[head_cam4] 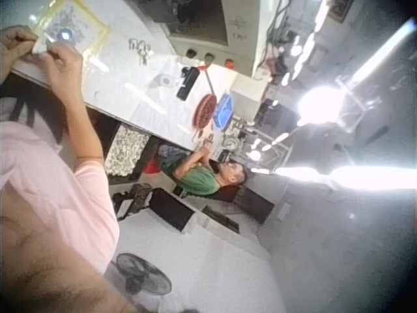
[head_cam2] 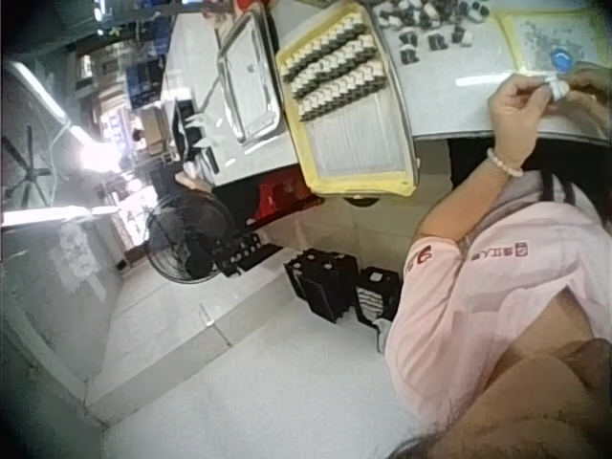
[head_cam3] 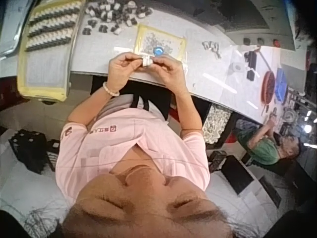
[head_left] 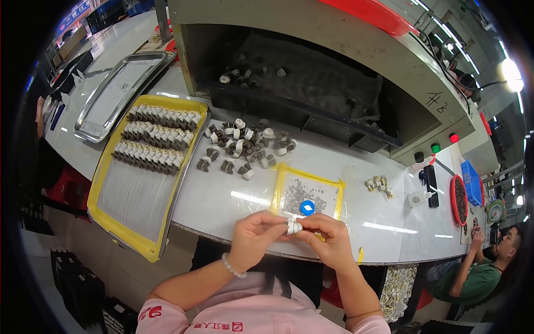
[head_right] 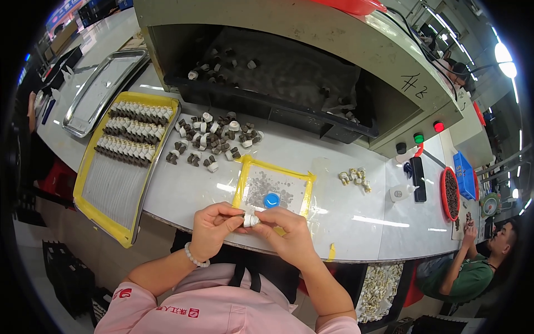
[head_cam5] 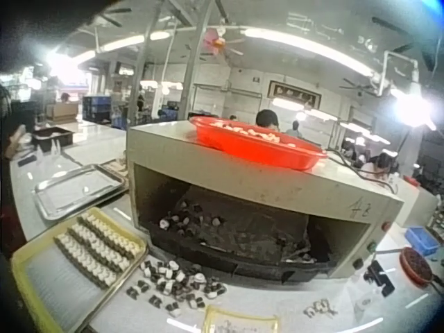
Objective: The person assembles and organizes small industrial components and plastic pieces by hand into a tray.
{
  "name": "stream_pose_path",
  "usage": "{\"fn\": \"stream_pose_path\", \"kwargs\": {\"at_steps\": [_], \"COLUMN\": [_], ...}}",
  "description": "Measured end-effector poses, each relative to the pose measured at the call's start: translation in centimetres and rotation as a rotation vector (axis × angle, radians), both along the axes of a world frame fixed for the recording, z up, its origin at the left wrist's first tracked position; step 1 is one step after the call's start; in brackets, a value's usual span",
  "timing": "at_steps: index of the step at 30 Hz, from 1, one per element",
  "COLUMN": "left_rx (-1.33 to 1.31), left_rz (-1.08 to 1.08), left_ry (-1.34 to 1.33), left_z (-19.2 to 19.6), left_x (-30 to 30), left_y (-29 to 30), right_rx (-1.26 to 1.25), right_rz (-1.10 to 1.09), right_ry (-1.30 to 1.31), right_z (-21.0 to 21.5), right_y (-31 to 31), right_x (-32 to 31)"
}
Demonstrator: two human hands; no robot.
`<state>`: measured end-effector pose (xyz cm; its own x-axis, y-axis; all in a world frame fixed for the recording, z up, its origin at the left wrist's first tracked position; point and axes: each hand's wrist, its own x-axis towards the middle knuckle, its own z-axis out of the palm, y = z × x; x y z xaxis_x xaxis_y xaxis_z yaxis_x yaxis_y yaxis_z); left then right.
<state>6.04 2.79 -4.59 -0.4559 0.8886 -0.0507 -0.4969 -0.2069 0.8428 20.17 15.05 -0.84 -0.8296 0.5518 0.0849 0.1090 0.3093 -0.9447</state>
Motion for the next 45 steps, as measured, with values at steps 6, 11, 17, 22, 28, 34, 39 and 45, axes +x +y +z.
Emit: {"fn": "stream_pose_path", "kwargs": {"at_steps": [6, 11, 17, 22, 28, 34, 39, 45], "left_rx": [-0.021, -0.043, -0.068, -0.159, -0.153, -0.521, -0.590, -0.610], "left_rz": [-0.031, -0.101, -0.183, -0.107, 0.410, 0.641, 0.555, 0.448], "left_ry": [-0.074, -0.111, -0.053, 0.011, 0.294, 1.117, 1.492, 1.609], "left_z": [-0.6, -0.4, -0.2, 2.0, 5.1, 4.0, 3.0, 3.5], "left_x": [-0.5, -1.2, -1.5, -3.7, -9.7, -14.8, -14.6, -14.1], "left_y": [0.5, 0.6, -0.4, -3.1, -10.2, -12.3, -10.1, -9.9], "right_rx": [0.113, 0.072, 0.145, 0.618, 0.738, 0.702, 0.661, 0.679], "right_rz": [-0.042, 0.003, 0.114, -0.501, -0.507, -0.515, -0.489, -0.442], "right_ry": [0.026, 0.014, -0.068, -0.166, -0.444, -0.388, -0.397, -0.346], "right_z": [0.5, 1.3, 1.6, 0.9, -1.4, -0.6, -0.9, -1.2], "right_y": [0.2, 0.9, 1.8, 8.1, 12.8, 11.2, 11.1, 9.2], "right_x": [-0.6, -0.1, 0.1, 5.1, 7.6, 5.0, 5.4, 5.8]}}
